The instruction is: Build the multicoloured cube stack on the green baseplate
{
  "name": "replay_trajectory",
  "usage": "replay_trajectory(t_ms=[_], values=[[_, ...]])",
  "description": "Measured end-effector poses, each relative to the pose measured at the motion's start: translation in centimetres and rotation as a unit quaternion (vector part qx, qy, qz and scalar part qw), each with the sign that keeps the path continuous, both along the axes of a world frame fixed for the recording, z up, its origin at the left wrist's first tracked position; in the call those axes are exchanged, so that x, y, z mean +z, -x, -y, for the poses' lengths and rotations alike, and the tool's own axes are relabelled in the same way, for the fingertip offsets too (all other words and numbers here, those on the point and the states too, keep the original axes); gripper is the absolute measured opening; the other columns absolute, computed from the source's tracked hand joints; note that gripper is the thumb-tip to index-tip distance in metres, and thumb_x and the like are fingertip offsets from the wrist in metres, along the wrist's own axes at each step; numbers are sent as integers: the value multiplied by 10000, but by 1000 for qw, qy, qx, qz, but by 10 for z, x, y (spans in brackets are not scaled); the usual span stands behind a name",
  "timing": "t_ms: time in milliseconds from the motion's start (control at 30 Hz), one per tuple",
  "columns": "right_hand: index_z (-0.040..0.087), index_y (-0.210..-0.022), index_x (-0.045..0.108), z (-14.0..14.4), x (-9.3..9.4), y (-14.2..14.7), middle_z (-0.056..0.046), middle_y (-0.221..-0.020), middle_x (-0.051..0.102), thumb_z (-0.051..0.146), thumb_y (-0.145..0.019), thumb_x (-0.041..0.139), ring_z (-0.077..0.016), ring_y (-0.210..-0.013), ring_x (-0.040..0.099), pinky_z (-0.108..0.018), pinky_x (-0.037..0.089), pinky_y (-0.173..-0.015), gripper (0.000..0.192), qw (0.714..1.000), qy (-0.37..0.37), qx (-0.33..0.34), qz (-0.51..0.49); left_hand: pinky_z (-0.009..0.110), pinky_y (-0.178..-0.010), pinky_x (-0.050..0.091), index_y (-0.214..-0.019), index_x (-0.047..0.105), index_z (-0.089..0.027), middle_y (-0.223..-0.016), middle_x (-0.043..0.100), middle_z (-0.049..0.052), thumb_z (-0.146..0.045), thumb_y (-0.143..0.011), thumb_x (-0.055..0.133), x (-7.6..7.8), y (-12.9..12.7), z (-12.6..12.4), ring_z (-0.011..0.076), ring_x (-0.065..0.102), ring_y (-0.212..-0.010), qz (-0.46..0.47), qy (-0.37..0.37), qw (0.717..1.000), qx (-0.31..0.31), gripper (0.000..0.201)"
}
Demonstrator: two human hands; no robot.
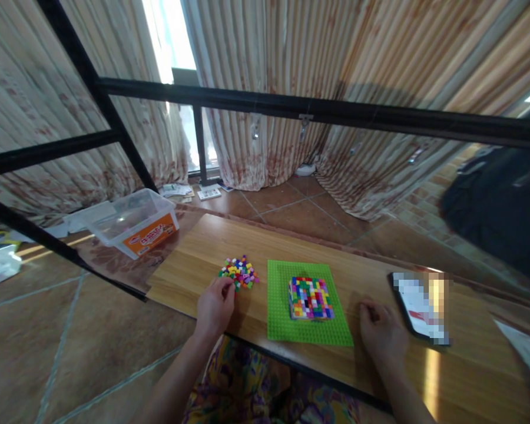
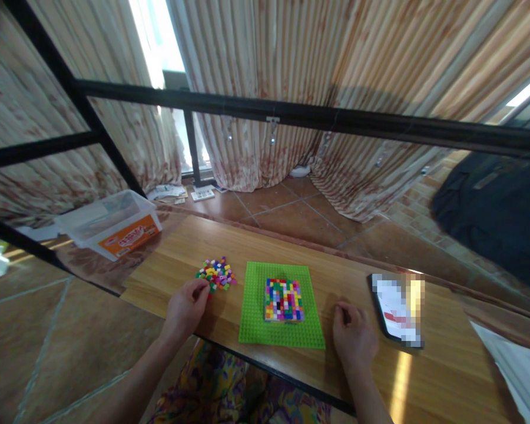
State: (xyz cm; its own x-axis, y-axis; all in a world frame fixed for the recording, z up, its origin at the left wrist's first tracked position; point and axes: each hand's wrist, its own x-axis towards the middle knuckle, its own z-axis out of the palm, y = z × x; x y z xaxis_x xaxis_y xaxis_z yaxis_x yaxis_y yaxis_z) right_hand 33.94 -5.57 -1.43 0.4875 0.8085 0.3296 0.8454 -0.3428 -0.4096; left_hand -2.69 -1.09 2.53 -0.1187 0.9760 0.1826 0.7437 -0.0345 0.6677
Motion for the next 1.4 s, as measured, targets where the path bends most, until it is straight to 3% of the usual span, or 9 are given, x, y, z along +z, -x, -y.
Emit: replay_trajectory(t_ms=[133, 300, 533, 733, 933, 1033, 1167, 1300, 1400], values=[[175, -876, 677, 0, 3, 2, -80, -928, 631, 406, -809, 436, -186, -760, 541, -286, 345, -618, 341, 1000, -11, 8, -7, 265, -683, 471, -882, 615, -195, -826, 666, 29, -299, -864, 475, 10, -18, 9, 153, 614, -722, 75, -22, 995, -61, 176], [172, -887, 678, 0, 6, 5, -78, -915, 634, 406, -818, 432, -175, -725, 536, -282, 338, -607, 345, 1000, -16, 11, -16, 250, -674, 465, -868, 637, -207, -809, 673, 20, -245, -849, 505, 24, -65, 8, 141, 611, -716, 117, -19, 982, -149, 139], [177, -908, 679, 0, 7, 7, -70, -939, 626, 391, -828, 432, -163, -744, 543, -273, 343, -624, 336, 1000, 1, 1, -26, 245, -716, 460, -838, 677, -211, -846, 677, 15, -162, -818, 539, 22, -101, -9, 132, 607, -767, 180, -22, 964, -195, 148], [182, -910, 681, -1, 10, 8, -63, -930, 626, 399, -828, 424, -164, -739, 541, -268, 330, -617, 346, 999, 5, -5, -35, 248, -685, 452, -768, 678, -193, -818, 646, 18, -145, -775, 575, 24, -110, -16, 119, 583, -706, 184, -6, 963, -199, 114], [171, -894, 683, -1, 7, 7, -77, -918, 624, 424, -825, 413, -177, -761, 541, -275, 336, -622, 376, 999, -8, -1, -38, 232, -635, 443, -757, 653, -176, -728, 619, -14, -134, -686, 627, 18, -115, -24, 101, 542, -626, 237, 45, 960, -143, 87], [163, -886, 684, -1, 7, 7, -84, -913, 622, 441, -824, 401, -186, -764, 541, -280, 338, -629, 402, 999, -15, 1, -33, 223, -612, 453, -853, 659, -175, -761, 648, -16, -137, -640, 655, 11, -117, -28, 97, 542, -612, 312, 98, 938, -116, 217], [167, -881, 685, -1, 9, 8, -81, -895, 620, 442, -824, 406, -181, -749, 540, -281, 335, -629, 397, 999, -20, 0, -32, 235, -672, 479, -924, 682, -161, -874, 692, 25, -128, -609, 663, 8, -121, -30, 123, 602, -713, 427, 152, 884, -119, 317], [171, -891, 686, 0, 11, 9, -78, -907, 618, 423, -826, 409, -169, -732, 535, -278, 334, -624, 380, 999, -8, -1, -34, 222, -598, 452, -859, 706, -146, -735, 681, 12, -166, -603, 658, 8, -122, -29, 114, 579, -624, 495, 203, 833, -141, 261], [170, -898, 687, 1, 11, 9, -73, -894, 618, 416, -823, 414, -163, -711, 527, -274, 325, -608, 376, 1000, 0, -3, -31, 207, -547, 416, -837, 719, -143, -657, 661, -1, -186, -575, 682, 9, -121, -29, 104, 549, -577, 502, 212, 826, -144, 268]])
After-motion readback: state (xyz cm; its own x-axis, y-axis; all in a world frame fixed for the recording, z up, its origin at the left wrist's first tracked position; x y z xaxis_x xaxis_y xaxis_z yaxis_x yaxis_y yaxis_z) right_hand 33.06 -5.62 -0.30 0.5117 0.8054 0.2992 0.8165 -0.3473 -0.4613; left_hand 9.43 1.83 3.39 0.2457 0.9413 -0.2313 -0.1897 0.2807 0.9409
